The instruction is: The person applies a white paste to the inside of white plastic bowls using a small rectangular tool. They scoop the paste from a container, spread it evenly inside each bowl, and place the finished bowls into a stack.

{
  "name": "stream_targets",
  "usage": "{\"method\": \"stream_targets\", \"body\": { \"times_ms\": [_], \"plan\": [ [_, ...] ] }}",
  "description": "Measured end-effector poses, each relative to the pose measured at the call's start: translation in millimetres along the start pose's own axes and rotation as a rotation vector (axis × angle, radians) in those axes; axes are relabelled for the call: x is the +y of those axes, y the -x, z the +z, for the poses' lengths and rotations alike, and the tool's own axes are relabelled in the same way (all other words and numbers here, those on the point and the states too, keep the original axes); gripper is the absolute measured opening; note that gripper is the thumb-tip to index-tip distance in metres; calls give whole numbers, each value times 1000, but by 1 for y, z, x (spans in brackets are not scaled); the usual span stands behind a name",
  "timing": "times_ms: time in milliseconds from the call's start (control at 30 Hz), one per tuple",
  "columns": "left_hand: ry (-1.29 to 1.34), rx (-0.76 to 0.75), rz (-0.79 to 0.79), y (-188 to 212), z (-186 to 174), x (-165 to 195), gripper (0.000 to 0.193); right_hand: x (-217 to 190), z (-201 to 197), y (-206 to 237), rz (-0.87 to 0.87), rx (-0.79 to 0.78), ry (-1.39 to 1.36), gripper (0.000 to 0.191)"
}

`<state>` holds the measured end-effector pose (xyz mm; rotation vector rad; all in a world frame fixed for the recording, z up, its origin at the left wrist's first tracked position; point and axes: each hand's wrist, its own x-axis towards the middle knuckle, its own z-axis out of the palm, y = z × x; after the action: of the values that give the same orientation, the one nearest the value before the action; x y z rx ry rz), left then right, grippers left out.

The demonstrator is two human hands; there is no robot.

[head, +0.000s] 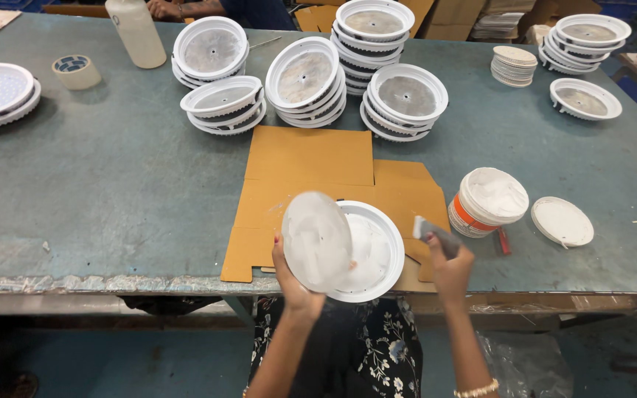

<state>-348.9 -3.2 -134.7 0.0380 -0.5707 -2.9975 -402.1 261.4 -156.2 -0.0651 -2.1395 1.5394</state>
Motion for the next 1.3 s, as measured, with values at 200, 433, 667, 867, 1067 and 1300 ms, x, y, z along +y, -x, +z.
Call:
{"method": "stream_targets", "body": {
  "times_ms": [200,433,667,867,1067,1300],
  "plan": [
    [-1370,-516,309,-21,23,22,81,71,-8,-27,13,100,-305,23],
    [-2141,-627,368,-29,16,-13,73,83,-14,-33,41,88,-405,23],
    [-1830,-701,375,-53,-9,-23,48,89,-15,-38,43,62,-430,24],
    [-1865,4,484,-40,-13,9,54,91,-17,-46,74,55,-421,26],
    [-1120,199,-303,-24,-30,-2,68,107,-18,-57,80,42,-463,25],
    [-894,103,-151,-31,-57,-19,63,118,-17,-66,63,87,-492,27]
  ]
}}
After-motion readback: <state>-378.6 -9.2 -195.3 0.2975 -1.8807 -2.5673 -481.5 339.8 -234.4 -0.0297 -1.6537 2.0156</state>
